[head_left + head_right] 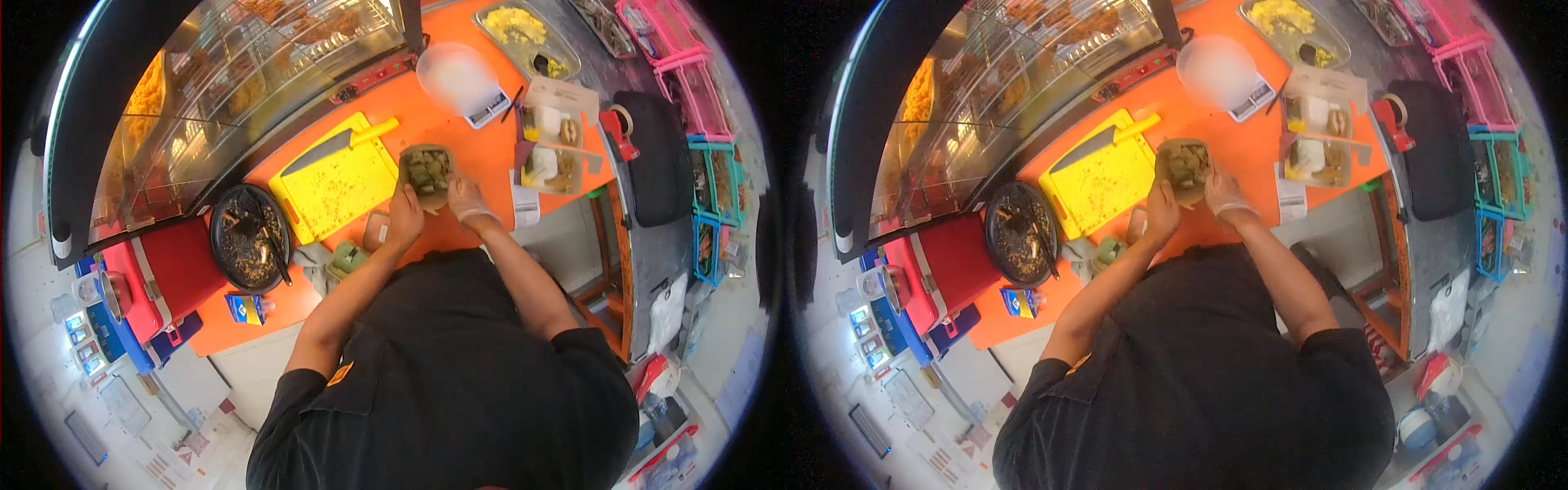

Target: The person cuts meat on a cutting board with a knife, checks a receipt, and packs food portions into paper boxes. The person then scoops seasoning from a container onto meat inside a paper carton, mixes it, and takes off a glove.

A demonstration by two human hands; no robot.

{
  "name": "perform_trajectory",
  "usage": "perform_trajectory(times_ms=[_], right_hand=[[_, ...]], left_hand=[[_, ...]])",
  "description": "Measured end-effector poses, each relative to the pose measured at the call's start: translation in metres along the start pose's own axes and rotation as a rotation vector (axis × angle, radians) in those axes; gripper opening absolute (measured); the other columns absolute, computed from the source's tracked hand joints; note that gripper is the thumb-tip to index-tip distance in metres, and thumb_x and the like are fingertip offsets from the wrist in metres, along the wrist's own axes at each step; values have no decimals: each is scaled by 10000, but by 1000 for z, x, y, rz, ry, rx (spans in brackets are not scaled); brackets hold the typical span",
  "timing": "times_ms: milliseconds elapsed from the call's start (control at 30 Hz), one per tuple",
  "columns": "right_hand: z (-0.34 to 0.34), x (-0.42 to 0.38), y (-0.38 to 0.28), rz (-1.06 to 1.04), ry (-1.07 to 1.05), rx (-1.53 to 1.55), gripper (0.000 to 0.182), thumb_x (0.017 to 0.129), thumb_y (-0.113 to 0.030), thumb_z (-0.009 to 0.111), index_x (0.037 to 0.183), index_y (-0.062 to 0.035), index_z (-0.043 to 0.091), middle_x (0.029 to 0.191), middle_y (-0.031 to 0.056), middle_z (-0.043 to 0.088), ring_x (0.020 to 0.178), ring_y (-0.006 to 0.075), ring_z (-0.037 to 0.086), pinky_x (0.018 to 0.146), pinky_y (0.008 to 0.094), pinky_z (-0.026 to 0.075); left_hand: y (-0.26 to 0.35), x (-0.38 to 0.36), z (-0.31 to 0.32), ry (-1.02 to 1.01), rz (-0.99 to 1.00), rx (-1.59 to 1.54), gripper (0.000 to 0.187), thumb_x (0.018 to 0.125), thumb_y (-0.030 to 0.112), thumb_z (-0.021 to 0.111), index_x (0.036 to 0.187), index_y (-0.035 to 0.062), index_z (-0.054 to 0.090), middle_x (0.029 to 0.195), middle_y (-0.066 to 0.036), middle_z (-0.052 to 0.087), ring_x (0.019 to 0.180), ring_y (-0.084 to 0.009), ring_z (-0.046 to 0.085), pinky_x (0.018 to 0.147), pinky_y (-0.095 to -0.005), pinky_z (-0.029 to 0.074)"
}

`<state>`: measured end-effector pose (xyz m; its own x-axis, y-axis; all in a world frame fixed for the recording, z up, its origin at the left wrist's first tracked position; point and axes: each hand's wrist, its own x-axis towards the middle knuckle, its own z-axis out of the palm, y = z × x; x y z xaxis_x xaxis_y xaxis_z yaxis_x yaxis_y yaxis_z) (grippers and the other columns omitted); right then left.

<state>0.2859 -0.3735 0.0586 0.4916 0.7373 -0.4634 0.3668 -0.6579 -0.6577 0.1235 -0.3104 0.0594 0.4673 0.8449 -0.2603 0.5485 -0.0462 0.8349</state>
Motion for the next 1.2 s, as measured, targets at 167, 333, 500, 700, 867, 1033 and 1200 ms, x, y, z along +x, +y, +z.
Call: perform_trajectory(times_ms=[167,333,500,700,867,1033,1200], right_hand=[[5,-3,4,-85,95,109,497,1136,-307,377,1554,-59,480,1542,298,495,1425,489,476,1206,535,379],[11,-10,3,-85,160,107,518,1143,-325,367,1576,-58,463,1548,281,518,1440,483,471,1211,528,369],[-14,-22,-17,32,-21,195,557,1141,-368,377,1570,-21,457,1521,289,547,1424,487,492,1201,540,370],[4,-18,-13,149,-2,81,531,1128,-346,408,1519,-1,510,1483,320,553,1405,507,492,1193,533,378],[16,-22,4,-149,161,138,521,1130,-317,410,1526,11,500,1507,296,545,1414,482,499,1192,531,386],[21,-24,3,-246,206,246,503,1133,-301,414,1525,1,504,1490,293,565,1383,478,529,1177,524,409],[38,-13,20,-228,240,236,514,1133,-306,408,1540,-3,484,1362,308,644,1310,499,575,1162,523,425]], left_hand=[[-7,4,10,217,389,-184,434,1168,183,328,1428,-109,518,1247,-278,666,1172,-373,648,1018,-427,494],[-2,7,0,9,192,-290,503,1152,128,290,1608,-79,344,1491,-306,549,1409,-395,539,1178,-436,412],[0,-1,-3,-51,164,-399,505,1158,150,303,1606,-76,354,1499,-309,542,1405,-403,539,1181,-442,407],[-6,-9,-4,60,136,-280,406,1170,186,341,1371,-110,534,1177,-241,663,1055,-329,641,963,-433,497],[-28,-15,-7,-57,172,-266,536,1166,175,294,1635,-84,291,1565,-312,490,1470,-402,490,1196,-425,397],[-40,-10,-1,-13,159,-254,473,1166,166,315,1555,-94,387,1470,-279,553,1381,-363,549,1141,-407,438],[-26,-7,-8,-56,238,-226,547,1156,137,302,1650,-94,250,1614,-316,430,1521,-382,437,1225,-425,370]])
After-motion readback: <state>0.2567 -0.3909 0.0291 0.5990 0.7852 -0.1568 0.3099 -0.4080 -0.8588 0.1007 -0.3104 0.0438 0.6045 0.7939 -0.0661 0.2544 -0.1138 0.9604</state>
